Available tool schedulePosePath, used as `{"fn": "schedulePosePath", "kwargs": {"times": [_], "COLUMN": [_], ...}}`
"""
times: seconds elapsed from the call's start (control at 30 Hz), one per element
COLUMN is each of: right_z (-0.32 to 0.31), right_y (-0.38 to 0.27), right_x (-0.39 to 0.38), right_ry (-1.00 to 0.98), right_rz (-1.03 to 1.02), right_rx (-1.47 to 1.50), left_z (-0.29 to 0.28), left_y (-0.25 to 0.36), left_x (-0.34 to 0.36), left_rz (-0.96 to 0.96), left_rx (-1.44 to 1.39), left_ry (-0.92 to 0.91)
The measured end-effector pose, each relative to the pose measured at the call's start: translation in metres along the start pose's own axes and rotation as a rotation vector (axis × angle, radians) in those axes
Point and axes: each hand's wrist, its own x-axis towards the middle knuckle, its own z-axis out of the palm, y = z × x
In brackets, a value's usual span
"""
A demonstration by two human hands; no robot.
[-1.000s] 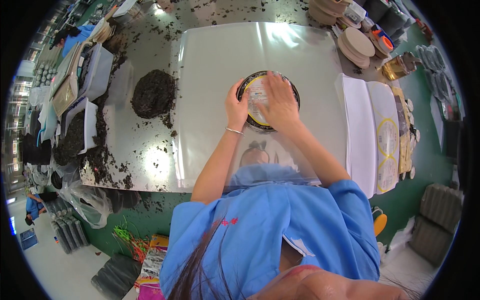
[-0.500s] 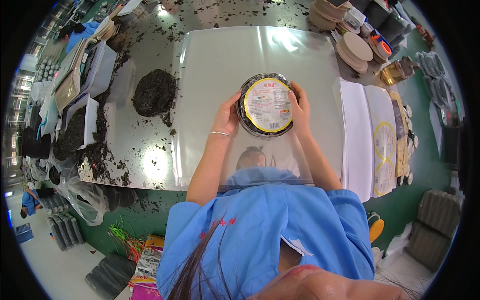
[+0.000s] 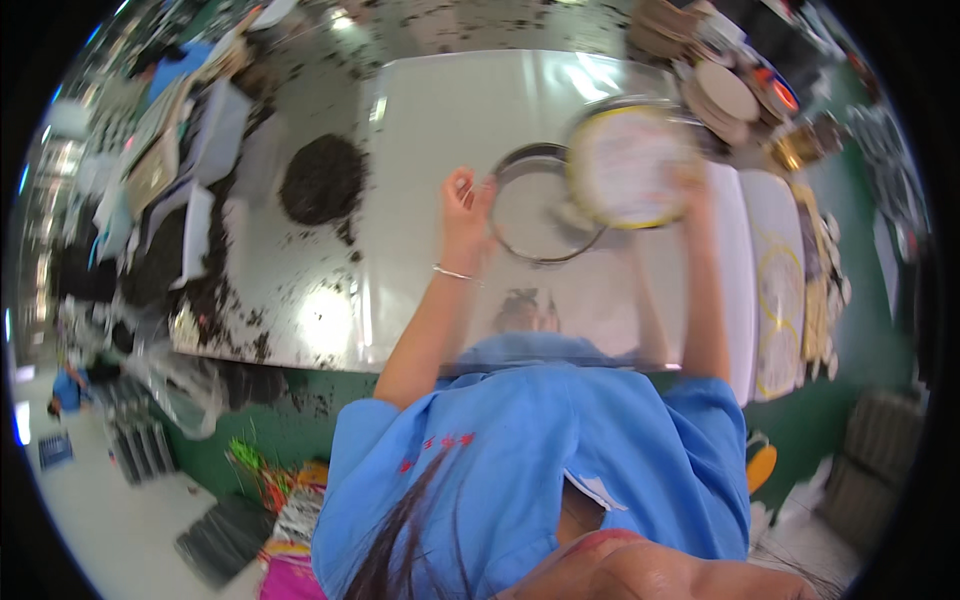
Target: The person repeatedly scoops a dark granular food mixture into a round metal mold, presses it down, wraps it in plastic film, and seals it with a circular paper label. The process is repeated multiple times on a stainless steel worktable.
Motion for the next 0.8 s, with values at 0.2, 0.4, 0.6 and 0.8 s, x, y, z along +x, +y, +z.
{"fn": "schedulePosePath", "kwargs": {"times": [0.2, 0.4, 0.6, 0.8], "right_z": [-0.164, -0.040, -0.039, -0.073], "right_y": [0.021, -0.010, 0.014, 0.078], "right_x": [0.000, -0.143, -0.157, -0.125], "right_ry": [0.251, -0.923, -0.965, -1.037], "right_rz": [0.047, -0.429, -0.616, -0.066], "right_rx": [0.707, -0.772, -0.894, -0.635], "left_z": [-0.004, 0.003, 0.021, 0.020], "left_y": [0.005, -0.021, -0.005, 0.122], "left_x": [-0.032, -0.044, -0.048, -0.103], "left_rz": [0.828, 1.008, 0.988, 0.352], "left_rx": [0.680, 1.050, 0.994, 0.343], "left_ry": [-0.144, -0.589, -0.567, -0.625]}}
